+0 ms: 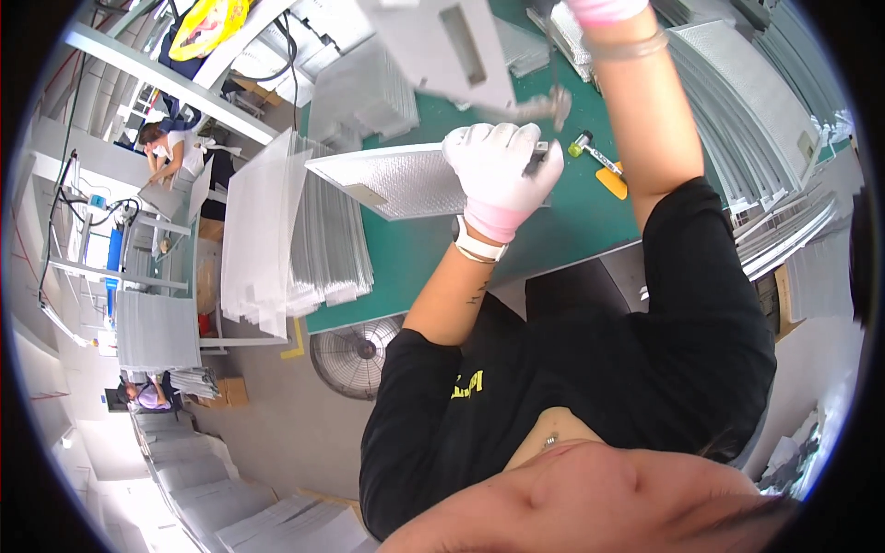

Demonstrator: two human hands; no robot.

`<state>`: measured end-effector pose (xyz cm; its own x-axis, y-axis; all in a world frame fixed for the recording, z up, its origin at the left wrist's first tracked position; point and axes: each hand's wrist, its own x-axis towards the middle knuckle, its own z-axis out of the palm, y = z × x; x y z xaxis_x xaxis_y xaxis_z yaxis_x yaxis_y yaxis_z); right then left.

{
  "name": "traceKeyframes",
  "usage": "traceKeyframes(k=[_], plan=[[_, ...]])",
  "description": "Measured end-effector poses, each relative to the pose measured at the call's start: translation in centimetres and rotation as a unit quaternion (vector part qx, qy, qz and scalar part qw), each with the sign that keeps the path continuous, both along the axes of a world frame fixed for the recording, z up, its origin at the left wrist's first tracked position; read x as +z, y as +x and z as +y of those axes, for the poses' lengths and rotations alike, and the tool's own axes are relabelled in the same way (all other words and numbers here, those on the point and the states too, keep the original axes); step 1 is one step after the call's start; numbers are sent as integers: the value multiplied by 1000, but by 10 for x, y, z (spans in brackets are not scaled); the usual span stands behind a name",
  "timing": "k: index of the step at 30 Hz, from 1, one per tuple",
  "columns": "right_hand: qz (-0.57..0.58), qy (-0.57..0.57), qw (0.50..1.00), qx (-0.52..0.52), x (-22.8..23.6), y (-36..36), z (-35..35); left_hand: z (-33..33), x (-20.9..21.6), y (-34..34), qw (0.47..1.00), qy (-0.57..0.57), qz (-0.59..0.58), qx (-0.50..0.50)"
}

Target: Assembling mesh filter panels by attaching metal brackets and inserting them into frames.

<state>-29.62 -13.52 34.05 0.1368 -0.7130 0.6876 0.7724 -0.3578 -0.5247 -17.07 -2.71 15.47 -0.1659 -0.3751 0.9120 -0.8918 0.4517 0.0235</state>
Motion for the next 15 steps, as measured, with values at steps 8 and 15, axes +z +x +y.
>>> traceKeyframes(k=[8,15], plan=[[-79,16,912,403,-25,-9,8,181,-86,79,943,276,-97,-161],[25,-69,947,312,-53,18,4,204,-115,123,910,385,-145,-43]])
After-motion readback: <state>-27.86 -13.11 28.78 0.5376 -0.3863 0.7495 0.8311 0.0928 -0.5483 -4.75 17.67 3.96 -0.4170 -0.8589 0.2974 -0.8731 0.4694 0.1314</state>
